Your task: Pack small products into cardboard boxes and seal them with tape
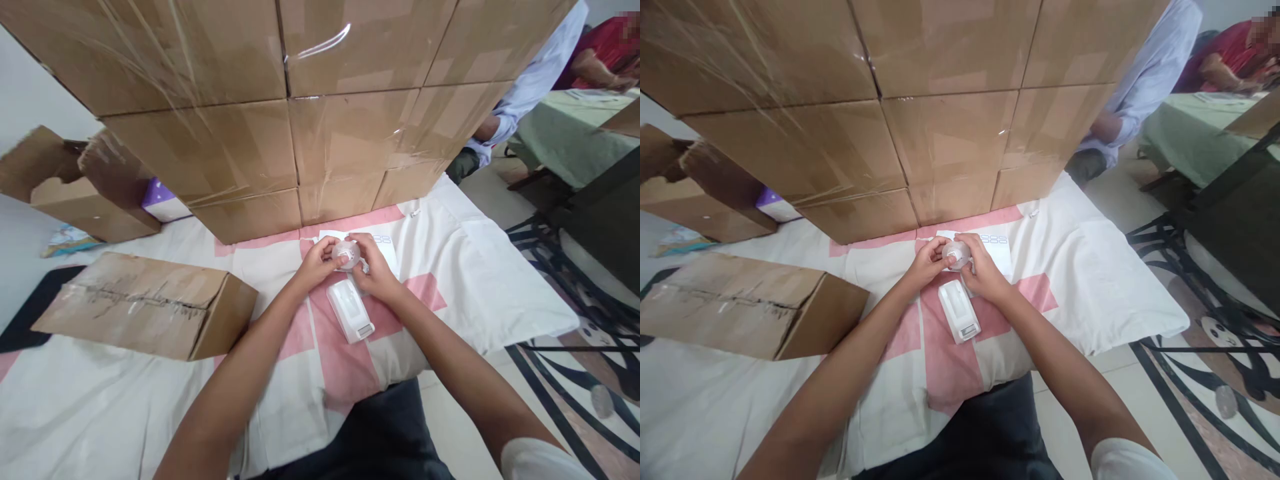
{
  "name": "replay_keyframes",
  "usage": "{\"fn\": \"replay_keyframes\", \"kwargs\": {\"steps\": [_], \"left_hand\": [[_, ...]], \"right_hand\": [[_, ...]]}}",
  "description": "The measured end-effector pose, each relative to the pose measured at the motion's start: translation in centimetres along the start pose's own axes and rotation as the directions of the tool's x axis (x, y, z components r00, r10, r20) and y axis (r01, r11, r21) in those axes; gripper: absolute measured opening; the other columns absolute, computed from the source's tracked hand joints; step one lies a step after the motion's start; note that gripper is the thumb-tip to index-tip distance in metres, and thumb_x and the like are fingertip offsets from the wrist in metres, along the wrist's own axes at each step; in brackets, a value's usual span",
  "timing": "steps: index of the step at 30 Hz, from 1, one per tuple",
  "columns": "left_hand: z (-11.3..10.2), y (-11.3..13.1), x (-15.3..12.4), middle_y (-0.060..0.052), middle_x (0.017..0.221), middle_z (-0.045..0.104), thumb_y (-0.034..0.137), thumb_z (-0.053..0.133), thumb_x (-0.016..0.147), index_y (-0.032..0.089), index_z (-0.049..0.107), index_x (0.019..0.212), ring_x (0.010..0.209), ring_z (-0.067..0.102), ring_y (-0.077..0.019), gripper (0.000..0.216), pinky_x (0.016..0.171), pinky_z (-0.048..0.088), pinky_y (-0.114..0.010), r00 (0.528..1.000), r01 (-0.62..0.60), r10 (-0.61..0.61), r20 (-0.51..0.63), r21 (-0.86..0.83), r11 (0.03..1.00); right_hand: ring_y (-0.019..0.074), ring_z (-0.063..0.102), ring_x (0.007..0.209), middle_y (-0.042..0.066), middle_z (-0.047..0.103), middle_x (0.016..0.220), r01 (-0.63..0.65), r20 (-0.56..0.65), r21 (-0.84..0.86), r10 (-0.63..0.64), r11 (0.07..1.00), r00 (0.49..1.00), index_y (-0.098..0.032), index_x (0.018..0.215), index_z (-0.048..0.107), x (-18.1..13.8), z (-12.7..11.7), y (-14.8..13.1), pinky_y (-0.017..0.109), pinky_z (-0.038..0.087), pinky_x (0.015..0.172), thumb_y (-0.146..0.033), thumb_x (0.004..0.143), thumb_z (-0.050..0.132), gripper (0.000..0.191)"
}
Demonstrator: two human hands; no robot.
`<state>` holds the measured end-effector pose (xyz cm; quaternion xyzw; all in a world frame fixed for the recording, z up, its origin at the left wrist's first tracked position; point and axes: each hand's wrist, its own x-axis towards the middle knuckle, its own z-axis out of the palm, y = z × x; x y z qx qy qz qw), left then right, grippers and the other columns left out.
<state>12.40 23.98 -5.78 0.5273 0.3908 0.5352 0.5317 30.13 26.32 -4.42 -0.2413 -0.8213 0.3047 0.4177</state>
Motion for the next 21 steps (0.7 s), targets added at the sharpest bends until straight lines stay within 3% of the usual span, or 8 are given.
{"fn": "replay_keyframes", "kwargs": {"steps": [4, 15, 21], "left_hand": [[0.1, 0.2, -0.2, 0.003, 0.078, 0.059, 0.053, 0.081, 0.072, 0.02, 0.051, 0.092, 0.069, 0.055, -0.0115, 0.049, 0.066, 0.043, -0.023, 1.0, 0.012, -0.012, -0.014, 0.025, 1.0], [0.5, -0.5, -0.5, 0.004, 0.079, 0.056, 0.041, 0.07, 0.086, 0.022, 0.048, 0.093, 0.073, 0.053, -0.0133, 0.03, 0.065, 0.038, -0.024, 0.994, -0.078, 0.097, -0.047, 0.307, 0.948], [1.2, 0.1, -0.9, 0.006, 0.073, 0.05, 0.034, 0.066, 0.088, 0.023, 0.047, 0.092, 0.066, 0.049, -0.0131, 0.022, 0.061, 0.034, -0.026, 0.986, -0.05, 0.118, -0.118, 0.465, 0.884]], "right_hand": [[0.0282, 0.053, 0.12, 0.012, 0.05, 0.127, 0.01, 0.025, -0.02, -0.01, 1.0, 1.0, -0.027, 0.141, 0.039, 0.1, 0.1, 0.1, 0.048, 0.053, 0.099, -0.005, 0.082, 0.049, 0.063], [0.0292, 0.05, 0.126, 0.014, 0.048, 0.129, 0.094, 0.015, -0.199, -0.093, 0.975, 0.996, -0.025, 0.144, 0.037, -0.2, 0.7, 0.8, 0.056, 0.045, 0.109, 0.001, 0.08, 0.043, 0.07], [0.0283, 0.05, 0.125, 0.014, 0.045, 0.129, 0.125, 0.045, -0.243, -0.118, 0.962, 0.992, -0.026, 0.148, 0.035, 0.0, 0.7, 0.7, 0.055, 0.046, 0.108, 0.002, 0.082, 0.039, 0.071]]}}
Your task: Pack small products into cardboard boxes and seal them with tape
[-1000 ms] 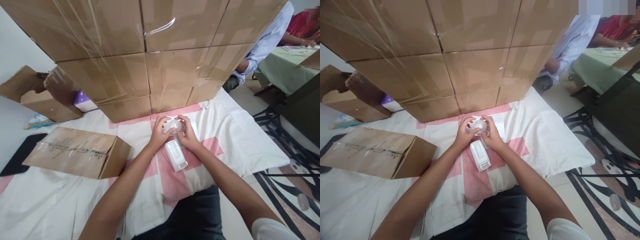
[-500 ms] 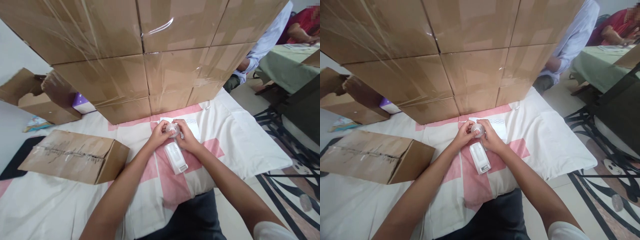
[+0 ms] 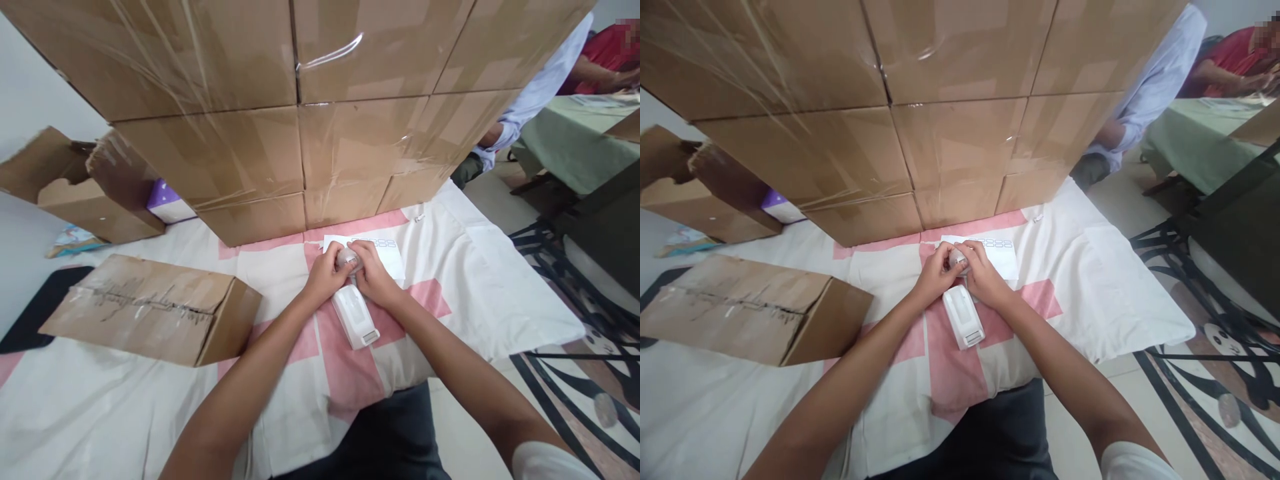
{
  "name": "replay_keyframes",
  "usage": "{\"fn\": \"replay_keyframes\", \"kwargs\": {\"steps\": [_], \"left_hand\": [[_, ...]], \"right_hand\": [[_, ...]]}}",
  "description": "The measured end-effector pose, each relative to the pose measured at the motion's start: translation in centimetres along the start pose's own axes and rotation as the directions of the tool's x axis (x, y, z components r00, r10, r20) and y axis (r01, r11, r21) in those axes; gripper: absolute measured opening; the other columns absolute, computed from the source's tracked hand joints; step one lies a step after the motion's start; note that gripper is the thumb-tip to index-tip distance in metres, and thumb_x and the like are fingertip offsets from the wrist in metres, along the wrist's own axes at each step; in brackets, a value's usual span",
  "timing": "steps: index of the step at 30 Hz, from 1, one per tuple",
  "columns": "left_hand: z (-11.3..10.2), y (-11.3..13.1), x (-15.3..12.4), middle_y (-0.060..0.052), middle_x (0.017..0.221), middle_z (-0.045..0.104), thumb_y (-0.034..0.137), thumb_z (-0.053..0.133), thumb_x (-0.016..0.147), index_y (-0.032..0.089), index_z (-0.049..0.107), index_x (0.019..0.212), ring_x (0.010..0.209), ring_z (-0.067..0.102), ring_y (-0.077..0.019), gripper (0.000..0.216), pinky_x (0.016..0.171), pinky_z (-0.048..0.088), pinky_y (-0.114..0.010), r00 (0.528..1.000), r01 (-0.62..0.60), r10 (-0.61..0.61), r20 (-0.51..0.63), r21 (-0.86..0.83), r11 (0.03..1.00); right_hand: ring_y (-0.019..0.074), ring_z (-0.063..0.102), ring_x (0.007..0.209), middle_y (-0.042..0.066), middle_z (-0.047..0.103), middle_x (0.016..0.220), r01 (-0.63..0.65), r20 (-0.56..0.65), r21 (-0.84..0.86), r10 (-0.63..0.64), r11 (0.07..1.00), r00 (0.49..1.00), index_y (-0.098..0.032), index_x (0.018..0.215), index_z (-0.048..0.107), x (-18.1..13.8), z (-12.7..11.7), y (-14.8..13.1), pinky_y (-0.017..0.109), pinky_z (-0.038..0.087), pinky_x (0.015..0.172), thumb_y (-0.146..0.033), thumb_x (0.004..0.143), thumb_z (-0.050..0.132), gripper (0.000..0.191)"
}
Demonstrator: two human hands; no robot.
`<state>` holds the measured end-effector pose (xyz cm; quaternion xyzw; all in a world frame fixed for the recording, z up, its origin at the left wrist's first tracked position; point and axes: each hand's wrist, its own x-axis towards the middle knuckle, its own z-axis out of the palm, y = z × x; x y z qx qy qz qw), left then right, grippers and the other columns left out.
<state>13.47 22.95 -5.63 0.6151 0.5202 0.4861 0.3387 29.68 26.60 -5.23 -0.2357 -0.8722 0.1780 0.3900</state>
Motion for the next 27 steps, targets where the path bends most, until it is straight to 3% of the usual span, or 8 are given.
{"fn": "replay_keyframes", "kwargs": {"steps": [8, 12, 16, 18, 21, 24, 27], "left_hand": [[0.2, 0.1, -0.3, 0.005, 0.073, 0.051, 0.031, 0.063, 0.089, 0.024, 0.046, 0.094, 0.063, 0.049, -0.0141, 0.019, 0.06, 0.033, -0.027, 0.994, 0.004, 0.008, -0.109, 0.107, 0.994], [0.0, -0.3, 0.1, 0.005, 0.074, 0.053, 0.035, 0.068, 0.086, 0.023, 0.049, 0.092, 0.065, 0.05, -0.0127, 0.023, 0.061, 0.036, -0.025, 0.998, -0.028, 0.021, -0.055, -0.131, 0.991], [-0.3, -0.5, 0.8, 0.002, 0.078, 0.062, 0.049, 0.08, 0.073, 0.021, 0.051, 0.09, 0.066, 0.056, -0.0118, 0.044, 0.06, 0.043, -0.023, 0.991, 0.077, -0.121, -0.06, -0.485, 0.871], [-0.4, -0.5, 1.1, 0.002, 0.077, 0.062, 0.055, 0.081, 0.07, 0.021, 0.05, 0.089, 0.059, 0.054, -0.01, 0.05, 0.055, 0.042, -0.023, 0.975, 0.1, -0.192, -0.112, -0.55, 0.829], [-0.7, -0.5, 1.2, 0.003, 0.075, 0.062, 0.059, 0.078, 0.073, 0.021, 0.049, 0.088, 0.053, 0.052, -0.0079, 0.05, 0.051, 0.041, -0.021, 0.958, 0.087, -0.228, -0.171, -0.586, 0.806], [-0.8, -0.7, 1.3, 0.005, 0.07, 0.061, 0.057, 0.079, 0.073, 0.021, 0.049, 0.09, 0.052, 0.052, -0.0076, 0.049, 0.05, 0.042, -0.021, 0.943, 0.072, -0.26, -0.209, -0.635, 0.769], [-0.9, -1.0, 1.4, 0.006, 0.068, 0.058, 0.056, 0.079, 0.073, 0.022, 0.049, 0.092, 0.051, 0.052, -0.0071, 0.049, 0.05, 0.043, -0.02, 0.926, 0.052, -0.291, -0.24, -0.683, 0.728]], "right_hand": [[0.0269, 0.049, 0.126, 0.014, 0.042, 0.131, 0.026, 0.033, -0.035, -0.025, 0.999, 0.999, -0.027, 0.149, 0.033, 0.7, 0.1, 0.1, 0.052, 0.047, 0.107, 0.004, 0.083, 0.036, 0.073], [0.0283, 0.049, 0.127, 0.014, 0.043, 0.13, 0.036, 0.01, -0.049, -0.036, 0.998, 0.999, -0.027, 0.148, 0.034, 0.7, -0.2, -0.4, 0.054, 0.048, 0.107, 0.002, 0.085, 0.039, 0.07], [0.0258, 0.059, 0.115, 0.016, 0.041, 0.134, -0.039, -0.059, 0.02, 0.04, 0.999, 0.997, -0.028, 0.148, 0.031, 0.8, -0.7, -0.5, 0.046, 0.058, 0.09, -0.006, 0.09, 0.044, 0.063], [0.0213, 0.066, 0.099, 0.015, 0.044, 0.134, -0.095, -0.073, 0.053, 0.098, 0.994, 0.992, -0.028, 0.147, 0.031, 1.0, -1.1, -0.4, 0.038, 0.06, 0.075, -0.011, 0.092, 0.047, 0.059], [0.0187, 0.067, 0.085, 0.01, 0.058, 0.117, -0.124, -0.055, -0.02, 0.123, 0.992, 0.991, -0.025, 0.131, 0.049, 1.0, -1.7, -0.3, 0.032, 0.056, 0.065, -0.017, 0.094, 0.053, 0.038], [0.0192, 0.067, 0.083, 0.007, 0.066, 0.099, -0.068, 0.007, -0.115, 0.069, 0.991, 0.998, -0.023, 0.108, 0.062, 1.0, -2.2, -0.6, 0.033, 0.056, 0.07, -0.018, 0.096, 0.051, 0.016], [0.0209, 0.069, 0.089, 0.007, 0.07, 0.098, -0.022, 0.052, -0.16, 0.031, 0.987, 0.998, -0.022, 0.103, 0.065, 0.9, -2.2, -1.1, 0.035, 0.057, 0.077, -0.017, 0.098, 0.048, 0.018]]}}
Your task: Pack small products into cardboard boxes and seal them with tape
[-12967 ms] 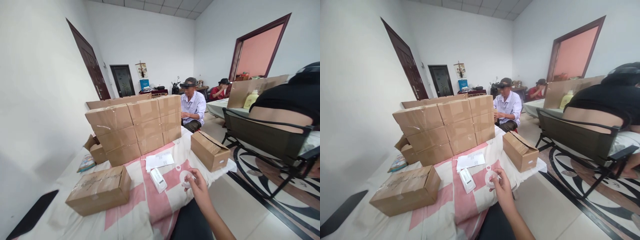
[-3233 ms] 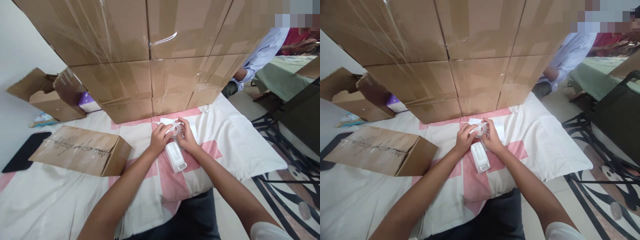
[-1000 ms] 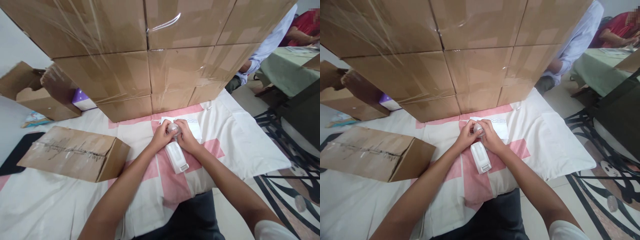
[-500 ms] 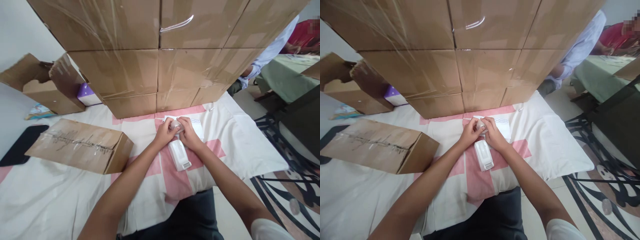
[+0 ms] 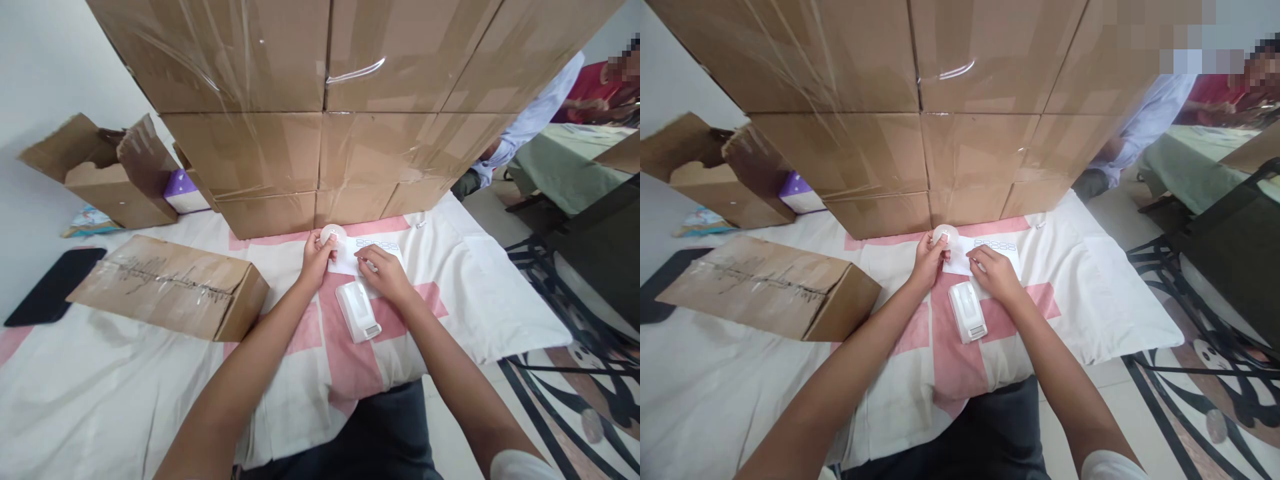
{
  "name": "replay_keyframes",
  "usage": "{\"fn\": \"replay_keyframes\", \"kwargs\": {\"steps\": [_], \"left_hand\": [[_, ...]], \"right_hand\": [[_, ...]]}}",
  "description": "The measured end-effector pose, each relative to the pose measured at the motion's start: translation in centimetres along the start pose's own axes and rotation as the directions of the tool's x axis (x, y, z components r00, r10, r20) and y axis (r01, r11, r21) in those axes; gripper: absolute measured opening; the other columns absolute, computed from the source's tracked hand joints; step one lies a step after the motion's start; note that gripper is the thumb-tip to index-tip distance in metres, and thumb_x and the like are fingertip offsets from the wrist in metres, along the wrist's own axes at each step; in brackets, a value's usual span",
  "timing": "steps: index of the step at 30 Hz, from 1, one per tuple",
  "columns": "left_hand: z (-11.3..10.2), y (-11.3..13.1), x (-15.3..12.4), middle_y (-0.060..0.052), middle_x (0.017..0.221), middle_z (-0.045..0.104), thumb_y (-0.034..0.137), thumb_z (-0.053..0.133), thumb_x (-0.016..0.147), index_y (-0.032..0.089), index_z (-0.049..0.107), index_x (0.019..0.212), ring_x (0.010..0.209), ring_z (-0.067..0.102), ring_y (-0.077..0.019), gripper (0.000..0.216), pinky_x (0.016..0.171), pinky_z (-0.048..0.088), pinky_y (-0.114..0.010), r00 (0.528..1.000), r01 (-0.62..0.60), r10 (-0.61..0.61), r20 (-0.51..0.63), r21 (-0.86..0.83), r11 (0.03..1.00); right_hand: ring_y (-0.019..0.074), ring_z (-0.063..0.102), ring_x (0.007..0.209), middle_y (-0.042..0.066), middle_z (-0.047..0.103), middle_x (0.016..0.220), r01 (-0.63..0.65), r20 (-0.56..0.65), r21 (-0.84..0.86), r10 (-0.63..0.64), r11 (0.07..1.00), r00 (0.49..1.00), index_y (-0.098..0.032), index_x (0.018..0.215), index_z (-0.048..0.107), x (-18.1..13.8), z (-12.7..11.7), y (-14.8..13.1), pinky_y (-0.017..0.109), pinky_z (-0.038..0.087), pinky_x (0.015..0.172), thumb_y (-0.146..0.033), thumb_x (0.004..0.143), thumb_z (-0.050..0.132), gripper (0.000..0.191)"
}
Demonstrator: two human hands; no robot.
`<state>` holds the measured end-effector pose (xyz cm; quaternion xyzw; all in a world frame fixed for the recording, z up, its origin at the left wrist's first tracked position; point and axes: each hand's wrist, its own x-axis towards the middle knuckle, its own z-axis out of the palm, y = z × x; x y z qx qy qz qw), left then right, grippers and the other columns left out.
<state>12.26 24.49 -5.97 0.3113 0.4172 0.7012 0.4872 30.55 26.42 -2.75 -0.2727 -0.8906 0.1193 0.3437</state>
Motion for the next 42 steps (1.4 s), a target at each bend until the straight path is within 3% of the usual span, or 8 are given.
{"fn": "replay_keyframes", "kwargs": {"steps": [17, 24, 29, 33, 36, 40, 42], "left_hand": [[-0.3, 0.1, 0.5, 0.008, 0.067, 0.059, 0.051, 0.085, 0.067, 0.021, 0.047, 0.088, 0.047, 0.052, -0.004, 0.053, 0.046, 0.041, -0.017, 0.997, 0.009, -0.019, -0.08, -0.124, 0.992], [-0.3, 0.1, 0.4, 0.007, 0.07, 0.061, 0.05, 0.085, 0.067, 0.02, 0.05, 0.091, 0.046, 0.05, -0.0031, 0.052, 0.045, 0.04, -0.017, 1.0, 0.02, -0.022, -0.02, -0.1, 0.995], [-0.5, 0.2, 0.2, 0.007, 0.072, 0.06, 0.053, 0.083, 0.067, 0.021, 0.052, 0.093, 0.047, 0.049, -0.0031, 0.052, 0.047, 0.04, -0.018, 0.999, 0.029, -0.026, 0.04, -0.074, 0.997], [-0.6, 0.6, -0.2, 0.007, 0.071, 0.057, 0.054, 0.082, 0.065, 0.02, 0.054, 0.089, 0.046, 0.043, -0.0029, 0.05, 0.045, 0.035, -0.018, 0.987, 0.053, -0.049, 0.151, -0.022, 0.998], [-0.2, 1.5, -0.9, 0.003, 0.074, 0.06, 0.054, 0.084, 0.064, 0.018, 0.059, 0.084, 0.055, 0.049, -0.0059, 0.048, 0.048, 0.037, -0.019, 0.958, 0.058, -0.067, 0.278, 0.039, 0.998], [0.7, 3.4, -1.9, -0.002, 0.083, 0.066, 0.045, 0.089, 0.061, 0.017, 0.064, 0.085, 0.076, 0.062, -0.013, 0.045, 0.064, 0.048, -0.022, 0.88, 0.047, -0.091, 0.466, 0.105, 0.993], [1.1, 4.2, -2.3, -0.004, 0.091, 0.069, 0.041, 0.089, 0.063, 0.018, 0.065, 0.097, 0.083, 0.066, -0.0159, 0.047, 0.071, 0.052, -0.025, 0.828, 0.05, -0.116, 0.549, 0.133, 0.99]], "right_hand": [[0.024, 0.074, 0.091, 0.007, 0.078, 0.099, -0.062, -0.072, -0.133, 0.053, 0.989, 0.996, -0.021, 0.102, 0.075, -0.6, -0.8, 0.7, 0.038, 0.059, 0.081, -0.028, 0.102, 0.049, 0.027], [0.0239, 0.075, 0.086, 0.008, 0.079, 0.096, -0.079, -0.039, -0.291, 0.071, 0.953, 0.997, -0.021, 0.104, 0.073, -1.5, -2.1, 0.4, 0.036, 0.058, 0.073, -0.025, 0.101, 0.049, 0.024], [0.0247, 0.076, 0.084, 0.009, 0.079, 0.098, -0.122, -0.09, -0.361, 0.095, 0.925, 0.991, -0.02, 0.105, 0.071, -2.0, -3.3, -0.8, 0.036, 0.058, 0.069, -0.02, 0.1, 0.047, 0.025], [0.0265, 0.076, 0.087, 0.008, 0.079, 0.101, -0.187, -0.189, -0.328, 0.13, 0.926, 0.973, -0.022, 0.105, 0.072, -3.7, -4.8, -2.2, 0.04, 0.06, 0.072, -0.024, 0.1, 0.05, 0.022], [0.0267, 0.076, 0.084, 0.007, 0.079, 0.098, -0.244, -0.231, -0.248, 0.188, 0.937, 0.955, -0.024, 0.101, 0.073, -6.0, -6.2, -4.1, 0.041, 0.061, 0.07, -0.029, 0.098, 0.054, 0.019], [0.0258, 0.074, 0.078, 0.008, 0.078, 0.096, -0.371, -0.298, -0.047, 0.342, 0.927, 0.891, -0.026, 0.105, 0.071, -8.6, -7.1, -7.6, 0.041, 0.061, 0.067, -0.033, 0.096, 0.059, 0.017], [0.0261, 0.075, 0.084, 0.009, 0.077, 0.099, -0.402, -0.278, 0.102, 0.414, 0.91, 0.867, -0.027, 0.112, 0.07, -8.9, -7.2, -9.3, 0.042, 0.061, 0.072, -0.035, 0.097, 0.057, 0.021]]}}
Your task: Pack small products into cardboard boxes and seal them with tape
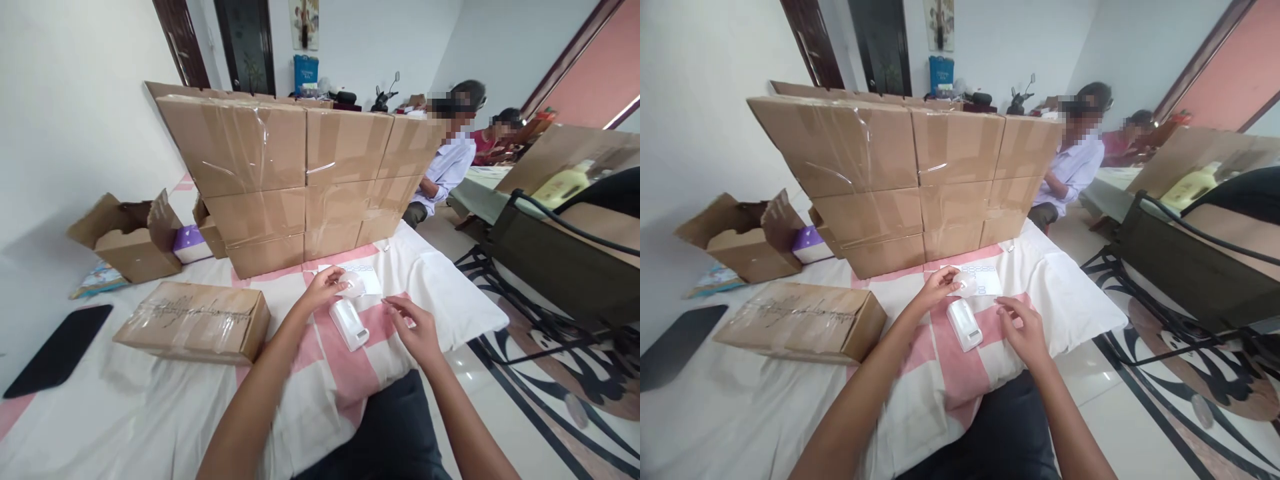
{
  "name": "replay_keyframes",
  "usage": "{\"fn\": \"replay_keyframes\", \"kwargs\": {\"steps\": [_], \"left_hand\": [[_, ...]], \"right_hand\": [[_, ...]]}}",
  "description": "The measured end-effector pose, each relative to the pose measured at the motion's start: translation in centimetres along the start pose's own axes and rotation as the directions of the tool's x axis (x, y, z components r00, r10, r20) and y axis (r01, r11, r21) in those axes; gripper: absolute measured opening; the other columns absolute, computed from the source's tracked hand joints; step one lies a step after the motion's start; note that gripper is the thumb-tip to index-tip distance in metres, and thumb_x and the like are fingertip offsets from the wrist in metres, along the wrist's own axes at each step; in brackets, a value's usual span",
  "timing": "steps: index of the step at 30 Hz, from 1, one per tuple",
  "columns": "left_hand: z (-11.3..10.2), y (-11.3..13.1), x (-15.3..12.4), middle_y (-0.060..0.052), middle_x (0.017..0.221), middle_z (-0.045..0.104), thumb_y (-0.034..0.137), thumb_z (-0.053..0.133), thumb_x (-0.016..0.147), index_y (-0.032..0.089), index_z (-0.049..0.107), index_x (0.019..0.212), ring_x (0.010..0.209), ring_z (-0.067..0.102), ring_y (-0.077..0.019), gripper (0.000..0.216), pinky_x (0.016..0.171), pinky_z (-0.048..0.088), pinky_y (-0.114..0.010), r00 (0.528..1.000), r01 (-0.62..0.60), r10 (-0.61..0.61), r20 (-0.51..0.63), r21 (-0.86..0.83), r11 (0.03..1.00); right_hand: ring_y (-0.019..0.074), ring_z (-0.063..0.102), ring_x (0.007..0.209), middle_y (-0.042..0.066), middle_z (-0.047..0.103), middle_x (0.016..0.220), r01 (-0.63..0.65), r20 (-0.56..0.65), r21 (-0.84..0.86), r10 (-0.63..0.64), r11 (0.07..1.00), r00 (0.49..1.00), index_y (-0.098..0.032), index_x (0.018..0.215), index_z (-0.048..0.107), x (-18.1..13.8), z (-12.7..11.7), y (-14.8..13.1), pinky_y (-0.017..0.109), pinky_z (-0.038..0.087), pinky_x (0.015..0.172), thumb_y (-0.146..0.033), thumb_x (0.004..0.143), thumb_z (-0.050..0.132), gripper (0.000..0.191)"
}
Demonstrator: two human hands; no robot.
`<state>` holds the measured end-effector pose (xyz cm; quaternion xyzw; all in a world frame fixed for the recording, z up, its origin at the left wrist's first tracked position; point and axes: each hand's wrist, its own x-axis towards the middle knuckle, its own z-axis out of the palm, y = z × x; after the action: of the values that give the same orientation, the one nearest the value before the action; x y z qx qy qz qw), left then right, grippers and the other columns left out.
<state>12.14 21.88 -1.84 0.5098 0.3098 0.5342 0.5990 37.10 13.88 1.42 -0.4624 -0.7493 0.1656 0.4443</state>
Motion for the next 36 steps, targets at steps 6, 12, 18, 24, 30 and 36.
{"fn": "replay_keyframes", "kwargs": {"steps": [6, 12, 18, 24, 30, 36], "left_hand": [[0.1, 0.4, -0.8, -0.004, 0.103, 0.067, 0.037, 0.077, 0.074, 0.028, 0.051, 0.135, 0.072, 0.07, -0.0157, 0.067, 0.069, 0.055, -0.031, 0.987, 0.049, -0.053, 0.151, 0.031, 0.998], [-0.7, 0.6, -1.0, -0.004, 0.095, 0.069, 0.016, 0.069, 0.061, 0.019, 0.071, 0.103, 0.075, 0.065, -0.016, 0.042, 0.066, 0.049, -0.026, 0.983, 0.022, -0.044, 0.18, 0.122, 0.992], [-1.7, 0.4, -0.7, -0.003, 0.091, 0.071, 0.012, 0.063, 0.056, 0.018, 0.074, 0.088, 0.088, 0.064, -0.0193, 0.034, 0.081, 0.048, -0.029, 0.983, -0.011, -0.027, 0.182, 0.203, 0.979], [-2.2, -1.1, -0.3, -0.004, 0.099, 0.072, 0.014, 0.055, 0.06, 0.019, 0.074, 0.095, 0.096, 0.064, -0.0216, 0.04, 0.087, 0.049, -0.033, 0.978, -0.005, -0.055, 0.201, 0.284, 0.959], [-2.9, -0.7, -0.3, -0.006, 0.117, 0.069, 0.015, 0.059, 0.064, 0.021, 0.075, 0.108, 0.102, 0.063, -0.0231, 0.047, 0.095, 0.049, -0.037, 0.943, 0.001, -0.135, 0.303, 0.406, 0.914], [-2.0, 0.5, -2.9, -0.01, 0.145, 0.052, 0.023, 0.074, 0.068, 0.026, 0.051, 0.144, 0.134, 0.05, -0.0301, 0.079, 0.111, 0.042, -0.042, 0.905, -0.037, -0.2, 0.376, 0.538, 0.842]], "right_hand": [[0.0299, 0.066, 0.12, 0.011, 0.059, 0.143, -0.016, 0.193, 0.418, -0.072, 0.908, 0.979, -0.031, 0.126, 0.064, 1.0, 0.1, -4.7, 0.044, 0.06, 0.086, -0.037, 0.099, 0.056, 0.029], [0.0264, 0.068, 0.112, 0.009, 0.072, 0.119, -0.06, 0.27, 0.341, -0.036, 0.938, 0.962, -0.027, 0.114, 0.071, 1.5, 0.6, -5.7, 0.04, 0.058, 0.086, -0.034, 0.1, 0.054, 0.023], [0.0261, 0.069, 0.107, 0.008, 0.073, 0.114, -0.122, 0.274, 0.352, 0.022, 0.928, 0.961, -0.026, 0.11, 0.071, -0.1, 1.6, -4.6, 0.041, 0.058, 0.086, -0.034, 0.099, 0.055, 0.021], [0.026, 0.071, 0.101, 0.009, 0.074, 0.109, -0.169, 0.247, 0.413, 0.068, 0.895, 0.967, -0.026, 0.108, 0.071, -0.9, 2.4, -3.2, 0.039, 0.059, 0.079, -0.035, 0.099, 0.056, 0.02], [0.0226, 0.073, 0.086, 0.008, 0.072, 0.109, -0.248, 0.173, 0.486, 0.186, 0.838, 0.967, -0.026, 0.11, 0.069, -1.7, 4.2, -2.6, 0.034, 0.059, 0.066, -0.038, 0.097, 0.06, 0.02], [0.018, 0.072, 0.078, 0.008, 0.07, 0.112, -0.235, -0.033, 0.593, 0.314, 0.77, 0.949, -0.023, 0.112, 0.062, -2.7, 7.2, -2.6, 0.031, 0.055, 0.066, -0.036, 0.098, 0.058, 0.019]]}}
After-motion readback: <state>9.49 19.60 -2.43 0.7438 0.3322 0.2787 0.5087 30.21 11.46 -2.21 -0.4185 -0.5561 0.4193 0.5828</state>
